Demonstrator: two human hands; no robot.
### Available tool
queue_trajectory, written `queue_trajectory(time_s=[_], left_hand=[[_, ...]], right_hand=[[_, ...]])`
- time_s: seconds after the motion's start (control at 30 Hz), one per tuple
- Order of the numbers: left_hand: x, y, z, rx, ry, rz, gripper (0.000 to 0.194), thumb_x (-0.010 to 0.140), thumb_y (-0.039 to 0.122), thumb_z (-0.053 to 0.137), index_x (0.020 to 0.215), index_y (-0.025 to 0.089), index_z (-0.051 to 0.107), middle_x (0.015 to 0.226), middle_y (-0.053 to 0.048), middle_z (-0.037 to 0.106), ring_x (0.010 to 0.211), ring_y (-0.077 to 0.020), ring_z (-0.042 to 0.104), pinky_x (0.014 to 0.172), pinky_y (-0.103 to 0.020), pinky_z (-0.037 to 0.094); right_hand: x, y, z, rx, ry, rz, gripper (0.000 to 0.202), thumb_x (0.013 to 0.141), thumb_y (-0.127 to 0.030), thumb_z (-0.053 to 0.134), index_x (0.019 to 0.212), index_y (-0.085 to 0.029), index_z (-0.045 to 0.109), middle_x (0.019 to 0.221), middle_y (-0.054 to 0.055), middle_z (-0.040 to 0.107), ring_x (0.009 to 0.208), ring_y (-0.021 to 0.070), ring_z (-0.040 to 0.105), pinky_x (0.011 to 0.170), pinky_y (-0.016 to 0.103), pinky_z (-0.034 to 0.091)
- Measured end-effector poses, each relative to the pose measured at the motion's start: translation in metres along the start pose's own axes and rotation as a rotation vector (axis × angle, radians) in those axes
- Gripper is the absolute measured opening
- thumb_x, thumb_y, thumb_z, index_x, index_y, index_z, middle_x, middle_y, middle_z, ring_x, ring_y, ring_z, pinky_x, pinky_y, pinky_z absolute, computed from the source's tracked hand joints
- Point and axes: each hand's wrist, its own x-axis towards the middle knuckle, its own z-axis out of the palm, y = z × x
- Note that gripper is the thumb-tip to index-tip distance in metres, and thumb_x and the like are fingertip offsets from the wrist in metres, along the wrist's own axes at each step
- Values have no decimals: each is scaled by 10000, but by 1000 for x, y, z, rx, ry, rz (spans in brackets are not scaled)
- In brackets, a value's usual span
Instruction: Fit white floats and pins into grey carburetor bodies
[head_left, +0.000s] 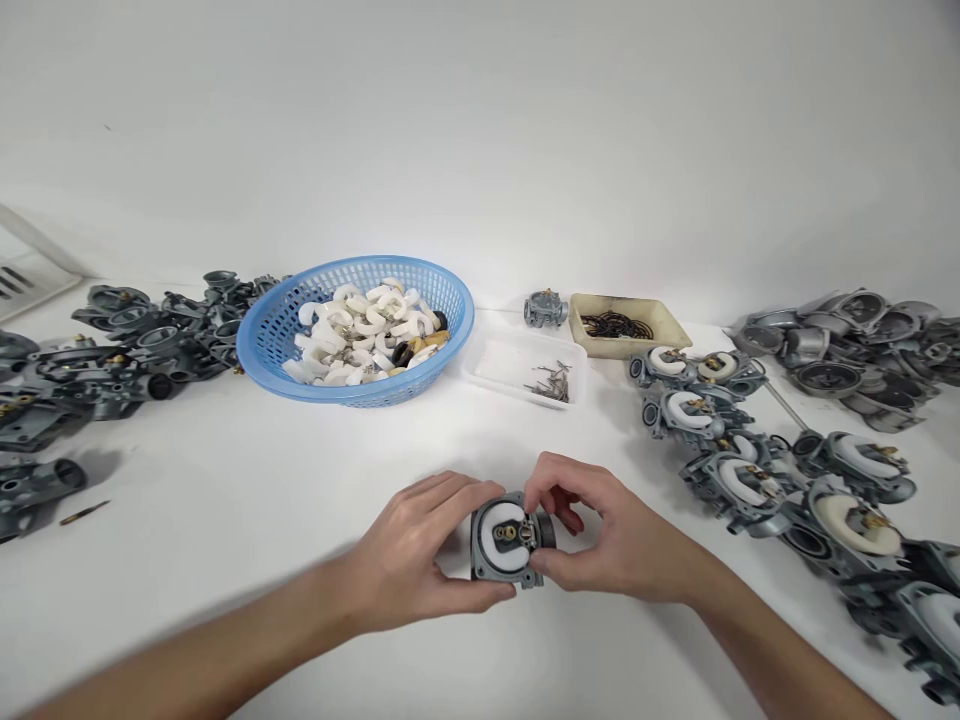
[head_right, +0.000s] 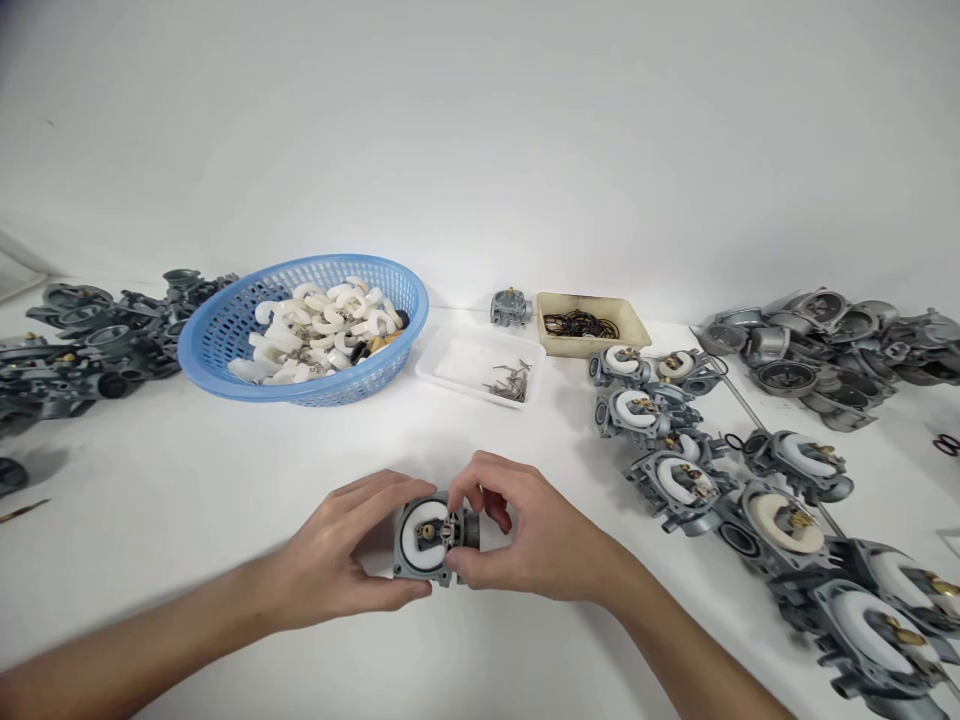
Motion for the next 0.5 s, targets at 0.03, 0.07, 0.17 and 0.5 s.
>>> queue_trajectory(time_s=[0.03,0.07,0.17,0.5], left_hand=[[0,0,0,0,1,1,614,820,387,812,1329,256,494,1141,-74,723,981,-249,697,851,-361,568],[-1,0,0,0,4,4,621,819,388,815,1331,256,492,1141,-73,723,982,-248,698,849,-357,568],[-1,-1,0,4,13,15,630,815,396,825,1330,259,489,1142,-62,722,985,-242,697,851,-351,565],[-1,-2,0,-5,-1,17,646,824,405,820,1351,267,473,1157,-54,712,984,-235,682,846,-356,562]], right_hand=[[0,0,0,-1,1,-3,279,726,-161,775,950,-255,637,874,-22,533,753,143,470,653,270,410],[0,0,0,-1,0,-5,281,724,-159,777,950,-253,639,875,-22,534,752,142,470,652,270,410],[-1,0,-1,-2,3,-6,279,720,-157,777,945,-250,641,873,-22,535,742,139,467,650,269,408],[-2,0,2,-11,1,-11,298,707,-122,731,941,-251,598,854,-45,515,728,125,452,636,259,392]])
